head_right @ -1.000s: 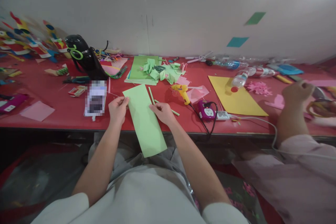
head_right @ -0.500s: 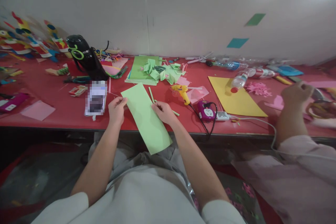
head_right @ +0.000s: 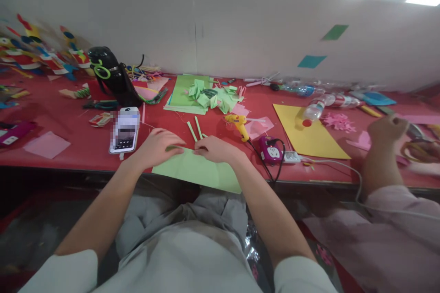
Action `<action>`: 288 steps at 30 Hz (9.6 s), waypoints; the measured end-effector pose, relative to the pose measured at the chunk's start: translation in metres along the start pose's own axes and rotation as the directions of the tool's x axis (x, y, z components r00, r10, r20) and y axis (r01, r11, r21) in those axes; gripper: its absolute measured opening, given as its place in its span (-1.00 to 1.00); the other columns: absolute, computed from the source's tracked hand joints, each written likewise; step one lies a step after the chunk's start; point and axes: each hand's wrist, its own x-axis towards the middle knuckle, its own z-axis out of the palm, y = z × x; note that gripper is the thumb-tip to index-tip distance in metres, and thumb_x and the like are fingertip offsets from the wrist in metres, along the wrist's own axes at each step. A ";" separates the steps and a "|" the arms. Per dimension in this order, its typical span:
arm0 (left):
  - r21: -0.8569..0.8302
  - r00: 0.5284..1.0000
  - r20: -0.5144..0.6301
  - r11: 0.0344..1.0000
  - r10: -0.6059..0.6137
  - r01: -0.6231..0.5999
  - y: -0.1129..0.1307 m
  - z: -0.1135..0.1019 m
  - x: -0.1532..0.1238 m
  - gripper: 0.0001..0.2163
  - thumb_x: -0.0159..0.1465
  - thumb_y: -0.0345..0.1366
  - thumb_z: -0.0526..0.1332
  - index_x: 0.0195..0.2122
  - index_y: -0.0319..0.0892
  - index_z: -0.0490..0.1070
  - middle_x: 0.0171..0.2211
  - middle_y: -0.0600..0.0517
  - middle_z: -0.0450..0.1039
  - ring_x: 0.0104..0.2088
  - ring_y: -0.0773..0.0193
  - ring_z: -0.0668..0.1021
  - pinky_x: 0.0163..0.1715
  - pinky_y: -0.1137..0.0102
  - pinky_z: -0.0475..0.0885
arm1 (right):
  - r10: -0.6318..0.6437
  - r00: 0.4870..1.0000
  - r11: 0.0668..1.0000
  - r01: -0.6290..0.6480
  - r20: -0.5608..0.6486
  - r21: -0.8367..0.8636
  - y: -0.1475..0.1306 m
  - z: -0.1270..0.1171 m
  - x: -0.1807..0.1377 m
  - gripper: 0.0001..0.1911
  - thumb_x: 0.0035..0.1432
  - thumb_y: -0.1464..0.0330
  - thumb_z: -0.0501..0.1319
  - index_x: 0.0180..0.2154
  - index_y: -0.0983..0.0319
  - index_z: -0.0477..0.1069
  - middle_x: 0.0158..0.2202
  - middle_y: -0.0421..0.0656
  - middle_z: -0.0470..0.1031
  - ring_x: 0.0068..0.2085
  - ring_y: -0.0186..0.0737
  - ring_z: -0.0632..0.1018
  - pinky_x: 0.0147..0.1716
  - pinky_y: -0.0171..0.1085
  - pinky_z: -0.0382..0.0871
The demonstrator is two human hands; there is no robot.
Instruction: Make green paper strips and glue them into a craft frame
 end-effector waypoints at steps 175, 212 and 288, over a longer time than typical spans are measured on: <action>-0.884 0.749 -0.247 0.460 -0.615 0.086 -0.015 0.054 -0.020 -0.71 0.18 -0.09 0.35 -0.23 -0.20 0.45 -0.35 0.03 0.52 -0.33 0.27 0.55 -0.26 0.39 0.45 | 0.480 0.499 0.733 0.223 -0.721 0.643 0.015 0.086 -0.034 -0.70 0.10 0.19 0.33 -0.18 0.21 0.41 -0.20 -0.06 0.60 -0.16 -0.09 0.61 -0.16 -0.13 0.52; -0.454 0.658 -0.362 0.742 -0.660 0.494 -0.032 -0.014 -0.099 -0.41 0.20 -0.18 0.18 0.28 -0.18 0.32 -0.49 0.10 0.35 -0.58 0.35 0.26 -0.55 0.45 0.22 | 0.349 0.765 0.875 -0.472 -0.541 -0.104 0.043 0.041 -0.022 -0.65 0.05 0.47 0.15 -0.10 0.29 0.54 -0.18 -0.02 0.51 -0.21 -0.10 0.51 -0.19 -0.19 0.38; 0.033 0.744 -0.563 0.889 -0.361 0.456 -0.013 0.006 -0.071 -0.64 0.33 -0.27 0.08 0.12 -0.18 0.44 0.10 -0.18 0.43 0.06 -0.02 0.50 0.07 0.11 0.39 | 0.474 0.842 0.249 0.151 -0.256 0.957 0.021 0.003 0.014 -0.55 -0.14 0.11 0.50 -0.39 0.20 0.34 -0.52 -0.28 0.39 -0.49 -0.41 0.39 -0.48 -0.40 0.33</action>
